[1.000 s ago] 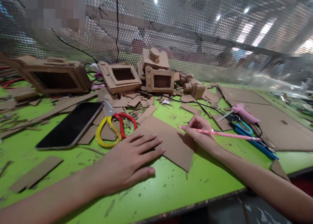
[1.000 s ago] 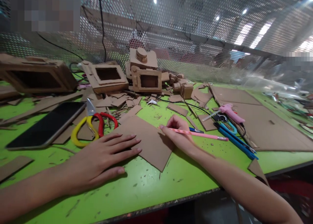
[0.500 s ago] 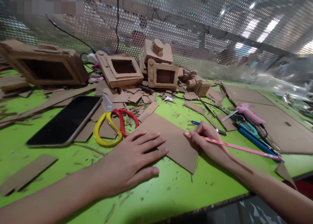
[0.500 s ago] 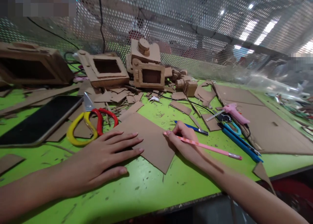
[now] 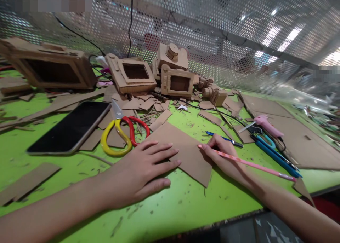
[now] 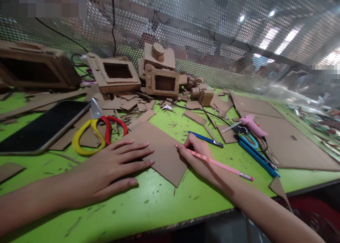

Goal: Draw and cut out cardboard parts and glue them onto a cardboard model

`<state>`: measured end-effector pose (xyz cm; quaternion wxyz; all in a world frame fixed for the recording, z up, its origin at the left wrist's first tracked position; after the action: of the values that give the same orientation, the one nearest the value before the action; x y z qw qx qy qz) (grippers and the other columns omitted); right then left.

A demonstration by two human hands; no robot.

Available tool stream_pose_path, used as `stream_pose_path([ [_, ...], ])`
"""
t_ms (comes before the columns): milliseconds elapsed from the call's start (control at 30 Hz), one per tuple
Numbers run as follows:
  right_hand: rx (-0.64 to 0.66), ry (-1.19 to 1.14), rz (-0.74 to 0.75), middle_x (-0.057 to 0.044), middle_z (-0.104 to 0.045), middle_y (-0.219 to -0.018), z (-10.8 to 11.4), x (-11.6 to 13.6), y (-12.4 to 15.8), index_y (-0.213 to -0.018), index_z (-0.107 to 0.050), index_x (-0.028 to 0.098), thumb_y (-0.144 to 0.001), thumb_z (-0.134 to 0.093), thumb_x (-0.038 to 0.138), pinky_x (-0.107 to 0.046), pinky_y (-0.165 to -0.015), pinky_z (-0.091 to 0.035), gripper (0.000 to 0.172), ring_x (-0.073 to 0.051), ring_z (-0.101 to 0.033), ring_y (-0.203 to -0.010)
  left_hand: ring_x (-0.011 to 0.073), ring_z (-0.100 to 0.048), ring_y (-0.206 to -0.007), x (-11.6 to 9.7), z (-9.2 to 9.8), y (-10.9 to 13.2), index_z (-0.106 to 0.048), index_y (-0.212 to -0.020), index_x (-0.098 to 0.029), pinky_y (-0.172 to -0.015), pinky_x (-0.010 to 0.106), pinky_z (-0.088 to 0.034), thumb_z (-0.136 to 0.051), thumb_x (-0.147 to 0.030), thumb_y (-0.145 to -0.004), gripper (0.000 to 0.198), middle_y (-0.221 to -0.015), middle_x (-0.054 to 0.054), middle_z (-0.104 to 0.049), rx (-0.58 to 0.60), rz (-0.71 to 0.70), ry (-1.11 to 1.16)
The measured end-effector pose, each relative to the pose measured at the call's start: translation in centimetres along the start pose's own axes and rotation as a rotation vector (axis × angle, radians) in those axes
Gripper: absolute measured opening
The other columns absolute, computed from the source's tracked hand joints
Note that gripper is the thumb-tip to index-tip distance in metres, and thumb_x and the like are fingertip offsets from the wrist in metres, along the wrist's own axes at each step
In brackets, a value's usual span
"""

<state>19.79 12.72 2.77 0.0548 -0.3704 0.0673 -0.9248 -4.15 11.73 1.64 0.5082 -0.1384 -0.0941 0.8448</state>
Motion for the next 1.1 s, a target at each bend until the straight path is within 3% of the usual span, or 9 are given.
stream_pose_path([
  [1100,0.155,-0.211,-0.003,0.003,-0.055,-0.057,-0.8,-0.37,-0.25,-0.066,-0.045,0.021,-0.082,-0.066,0.048,-0.023,-0.048,-0.029,0.037,-0.01,-0.044,-0.052,0.0233,-0.049,-0.132,-0.08,-0.01,-0.08,-0.047,-0.139,-0.033,-0.107,0.041,-0.034,-0.041,-0.047,-0.097,0.045,-0.144,-0.001,-0.05,-0.003,-0.032,-0.079],
])
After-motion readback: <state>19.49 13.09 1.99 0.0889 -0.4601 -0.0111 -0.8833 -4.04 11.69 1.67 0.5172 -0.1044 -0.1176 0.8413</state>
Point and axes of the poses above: each hand's wrist, its own y-axis away from the middle knuckle, its own z-axis out of the back of the hand, x = y × z, the point moved 4 cm from there along -y, towards the middle knuckle
